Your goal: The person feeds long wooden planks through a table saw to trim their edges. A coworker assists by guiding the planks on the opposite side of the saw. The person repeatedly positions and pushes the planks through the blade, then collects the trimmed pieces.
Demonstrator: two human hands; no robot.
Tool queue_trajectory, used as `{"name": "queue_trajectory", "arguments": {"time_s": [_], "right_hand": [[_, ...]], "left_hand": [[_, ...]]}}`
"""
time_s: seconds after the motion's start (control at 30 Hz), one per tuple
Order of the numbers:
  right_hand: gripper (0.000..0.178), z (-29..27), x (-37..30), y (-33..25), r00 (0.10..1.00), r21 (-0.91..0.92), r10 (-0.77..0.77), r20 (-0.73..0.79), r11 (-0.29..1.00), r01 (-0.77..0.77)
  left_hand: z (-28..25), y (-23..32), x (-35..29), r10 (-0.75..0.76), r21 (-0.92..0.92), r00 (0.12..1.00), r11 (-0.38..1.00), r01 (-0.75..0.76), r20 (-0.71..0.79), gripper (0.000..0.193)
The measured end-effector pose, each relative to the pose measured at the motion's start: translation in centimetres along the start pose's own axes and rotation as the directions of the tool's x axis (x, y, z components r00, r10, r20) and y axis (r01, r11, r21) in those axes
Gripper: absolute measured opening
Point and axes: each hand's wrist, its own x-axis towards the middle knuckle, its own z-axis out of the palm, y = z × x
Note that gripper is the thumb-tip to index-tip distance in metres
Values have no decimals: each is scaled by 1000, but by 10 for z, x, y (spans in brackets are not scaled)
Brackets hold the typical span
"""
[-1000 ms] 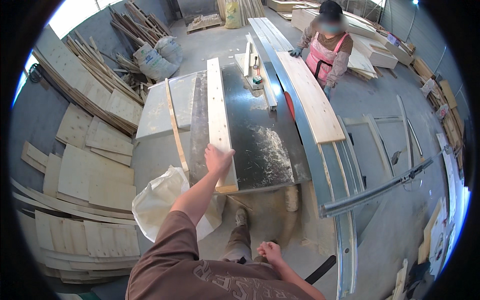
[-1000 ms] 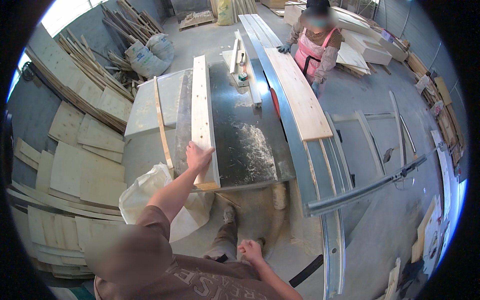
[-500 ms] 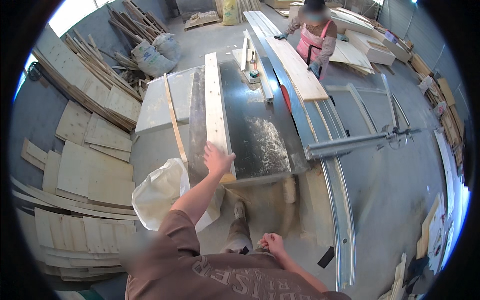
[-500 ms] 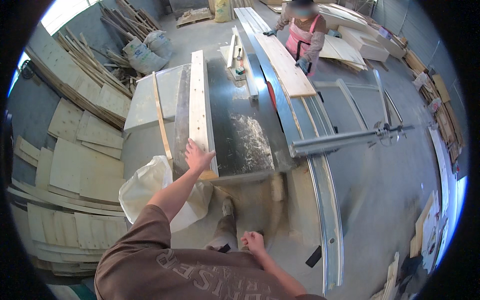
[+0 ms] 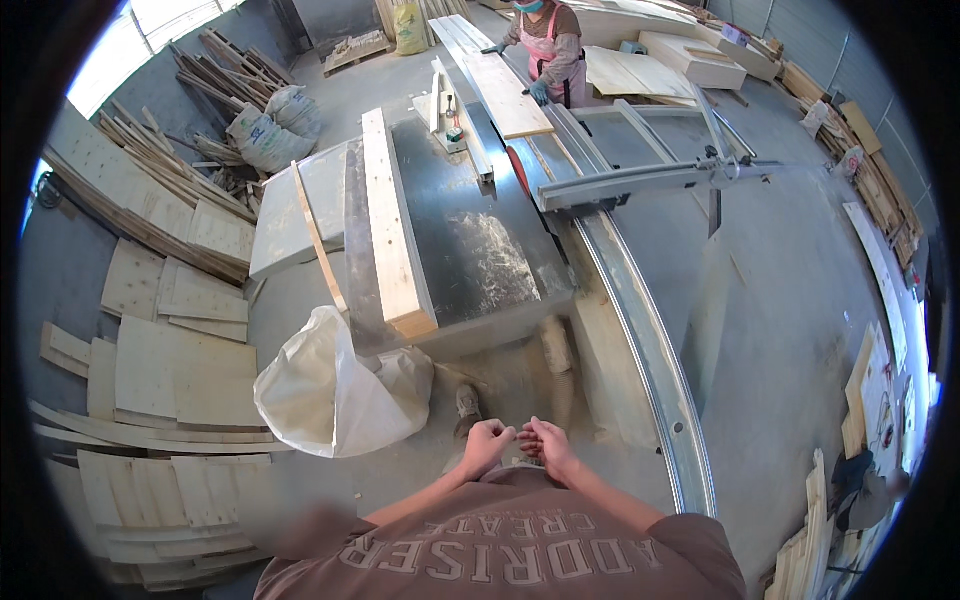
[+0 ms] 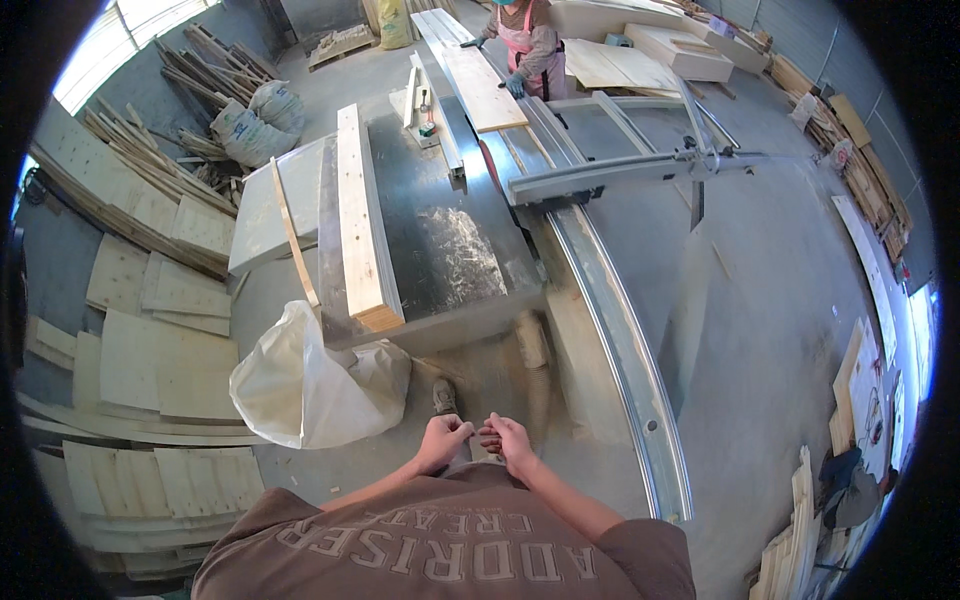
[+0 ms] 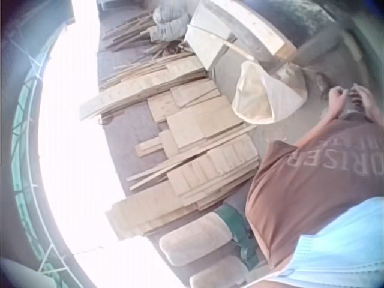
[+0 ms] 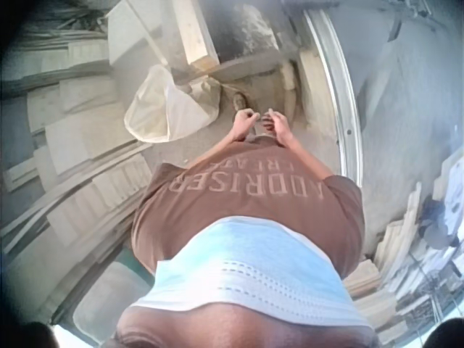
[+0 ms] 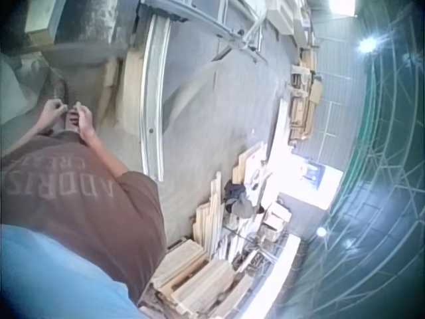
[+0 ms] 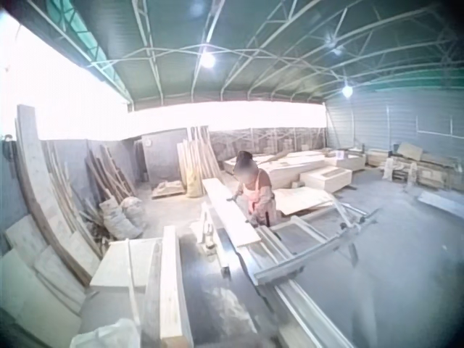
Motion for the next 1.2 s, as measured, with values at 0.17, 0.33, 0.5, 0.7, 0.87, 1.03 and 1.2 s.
{"name": "queue_trajectory", "arguments": {"time_s": [0.17, 0.33, 0.5, 0.7, 0.87, 1.03, 1.2], "right_hand": [[35, -2, -9, 13, 990, -1, 32, 138, 999, -32], [37, -9, -21, 26, 965, -36, -46, 259, 998, 57], [37, -23, -31, 23, 963, 8, -82, 256, 997, 82], [39, -32, -41, 15, 965, 65, -115, 235, 993, 102], [42, -38, -45, 9, 955, 133, -134, 266, 986, 102], [44, -41, -50, 9, 952, 166, -118, 283, 983, 73], [44, -40, -49, 14, 950, 168, -118, 288, 983, 72]], "left_hand": [[30, -14, -32, 84, 6, 996, 996, -84, 33, 33], [54, -17, -41, 161, -62, 985, 986, -157, 62, 49], [63, -3, -44, 134, -13, 981, 991, -133, 143, 47], [76, -4, -36, 200, 28, 966, 978, -207, 162, 46], [79, 4, -37, 215, -39, 956, 977, -211, 199, 48], [81, 3, -41, 213, -17, 955, 977, -214, 207, 50], [81, 3, -46, 189, -17, 961, 982, -189, 203, 51]]}}
